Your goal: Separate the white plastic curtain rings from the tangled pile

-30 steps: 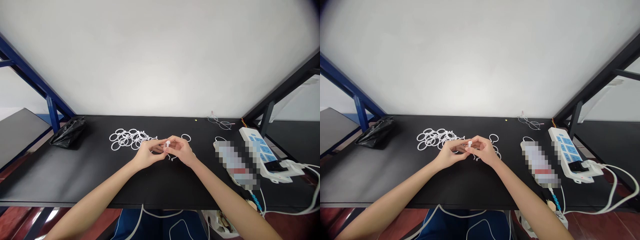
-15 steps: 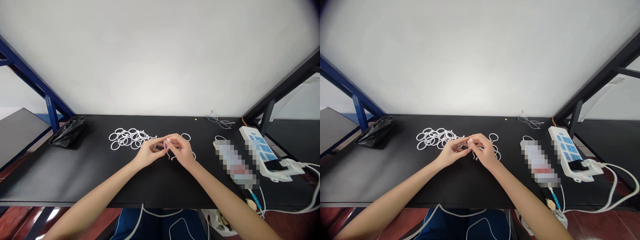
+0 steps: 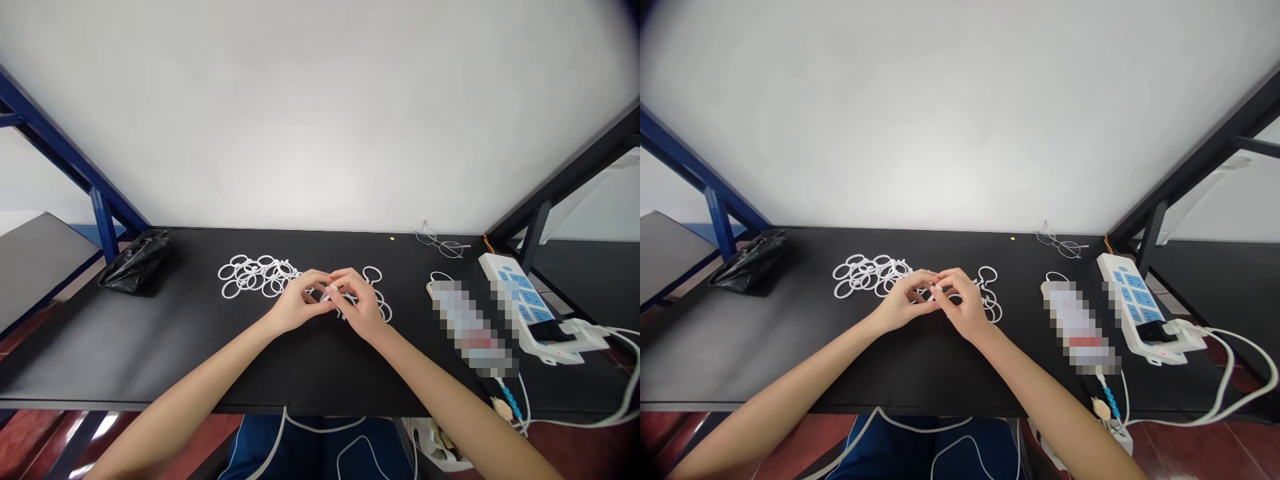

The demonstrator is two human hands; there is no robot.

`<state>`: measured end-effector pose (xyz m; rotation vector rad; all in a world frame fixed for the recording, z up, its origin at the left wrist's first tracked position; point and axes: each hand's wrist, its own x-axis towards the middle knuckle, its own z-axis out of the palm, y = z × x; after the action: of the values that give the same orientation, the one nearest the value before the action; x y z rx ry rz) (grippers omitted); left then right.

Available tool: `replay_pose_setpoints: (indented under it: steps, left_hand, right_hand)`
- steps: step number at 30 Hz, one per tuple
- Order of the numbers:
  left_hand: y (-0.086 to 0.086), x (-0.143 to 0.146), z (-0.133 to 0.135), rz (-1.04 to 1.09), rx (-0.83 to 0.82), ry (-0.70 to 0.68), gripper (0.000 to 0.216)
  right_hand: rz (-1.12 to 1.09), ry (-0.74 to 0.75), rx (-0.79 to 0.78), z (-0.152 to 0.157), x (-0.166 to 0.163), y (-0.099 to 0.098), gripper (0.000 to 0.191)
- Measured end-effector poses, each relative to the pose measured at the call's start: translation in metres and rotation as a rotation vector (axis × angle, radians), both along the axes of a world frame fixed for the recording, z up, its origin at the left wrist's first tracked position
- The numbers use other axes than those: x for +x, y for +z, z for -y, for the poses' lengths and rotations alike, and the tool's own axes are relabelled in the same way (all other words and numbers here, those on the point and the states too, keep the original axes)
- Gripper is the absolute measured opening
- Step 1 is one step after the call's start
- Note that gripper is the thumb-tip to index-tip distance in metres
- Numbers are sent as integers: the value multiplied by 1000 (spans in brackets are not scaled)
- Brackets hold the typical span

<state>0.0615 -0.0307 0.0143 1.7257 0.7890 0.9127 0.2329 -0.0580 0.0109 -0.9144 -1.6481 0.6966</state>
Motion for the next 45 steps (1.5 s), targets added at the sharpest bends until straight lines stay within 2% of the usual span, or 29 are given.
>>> replay_pose_setpoints:
  steps: [5,7,12,16,18,24,32,36,45]
  left_hand:
    - [1,-6,-7,-120,75,131,18]
    - [0,-10,-11,-178,109,182,15]
    - [-4,-22,-24,-374,365,314,7]
    - [-8,-33,-34,-596,600,410,17]
    - [-10,-36,-37,-671,653,429,17]
    - [-9,-34,-34,-758,681,418,12]
    - [-10,-33,-34,-760,669,415,10]
    - [-11,-31,-32,-753,674,401,11]
    - [-12,-27,-29,-711,696,382,12]
  right_hand:
    - [106,-26,-2,-3,4,-2,15]
    - [157,-53,4,-4,7,-3,13]
    - [353,-88,2,-10,14,-6,3]
    - [491,-45,-50,-12,17,-7,8]
    - [518,-23,-53,-12,17,-9,9]
    - [569,-5,-66,-12,17,-8,13]
    - [633,-66,-19,-14,18,-8,14]
    - [658,-61,-56,-14,17,-8,14]
    - [572,-45,-52,-13,14,-7,12]
